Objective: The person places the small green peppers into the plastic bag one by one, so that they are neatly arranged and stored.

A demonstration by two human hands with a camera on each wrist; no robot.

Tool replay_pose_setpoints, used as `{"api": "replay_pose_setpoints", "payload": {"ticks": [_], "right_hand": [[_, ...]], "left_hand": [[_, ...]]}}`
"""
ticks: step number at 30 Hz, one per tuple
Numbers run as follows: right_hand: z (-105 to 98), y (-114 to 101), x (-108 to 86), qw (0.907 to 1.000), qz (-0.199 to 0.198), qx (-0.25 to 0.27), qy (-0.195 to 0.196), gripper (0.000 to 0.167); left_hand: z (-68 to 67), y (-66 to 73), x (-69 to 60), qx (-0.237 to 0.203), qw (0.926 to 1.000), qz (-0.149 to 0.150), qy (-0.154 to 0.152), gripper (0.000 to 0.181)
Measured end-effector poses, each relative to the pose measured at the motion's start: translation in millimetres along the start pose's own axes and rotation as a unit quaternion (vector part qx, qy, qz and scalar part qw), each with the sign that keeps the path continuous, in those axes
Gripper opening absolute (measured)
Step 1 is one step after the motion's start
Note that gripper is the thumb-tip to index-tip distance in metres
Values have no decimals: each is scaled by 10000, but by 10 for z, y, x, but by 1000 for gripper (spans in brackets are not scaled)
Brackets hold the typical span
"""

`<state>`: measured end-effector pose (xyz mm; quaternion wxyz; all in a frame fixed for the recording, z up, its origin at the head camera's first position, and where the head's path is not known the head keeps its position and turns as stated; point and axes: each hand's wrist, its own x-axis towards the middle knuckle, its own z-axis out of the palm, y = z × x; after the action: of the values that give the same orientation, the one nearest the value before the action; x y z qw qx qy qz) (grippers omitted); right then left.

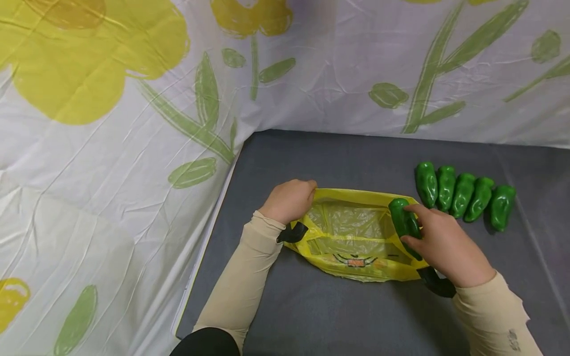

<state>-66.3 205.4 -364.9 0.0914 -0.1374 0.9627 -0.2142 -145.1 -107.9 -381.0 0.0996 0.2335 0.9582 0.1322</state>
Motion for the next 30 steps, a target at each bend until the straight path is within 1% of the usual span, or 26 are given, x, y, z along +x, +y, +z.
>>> {"api": "replay_pose_setpoints", "payload": {"ticks": [3,13,18,21,27,30], "right_hand": [[39,39,23,10000,-7,14,-17,65],[154,163,115,9995,183,122,-211,65],[200,190,148,9992,259,169,-235,65],[225,197,162,9991,310,141,-257,64],[255,231,162,9975,564,-158,-383,64],[274,245,170,9975,577,-130,-386,64]], "left_hand": [[-2,4,-3,-25,10000,11,-24,28],[24,-14,14,-11,10000,31,-34,31],[30,-21,21,-75,9999,20,-91,30],[30,-20,22,-109,9999,4,-133,29],[33,-10,28,-80,9998,-4,-154,30],[37,-5,28,-57,9999,3,-163,30]]}}
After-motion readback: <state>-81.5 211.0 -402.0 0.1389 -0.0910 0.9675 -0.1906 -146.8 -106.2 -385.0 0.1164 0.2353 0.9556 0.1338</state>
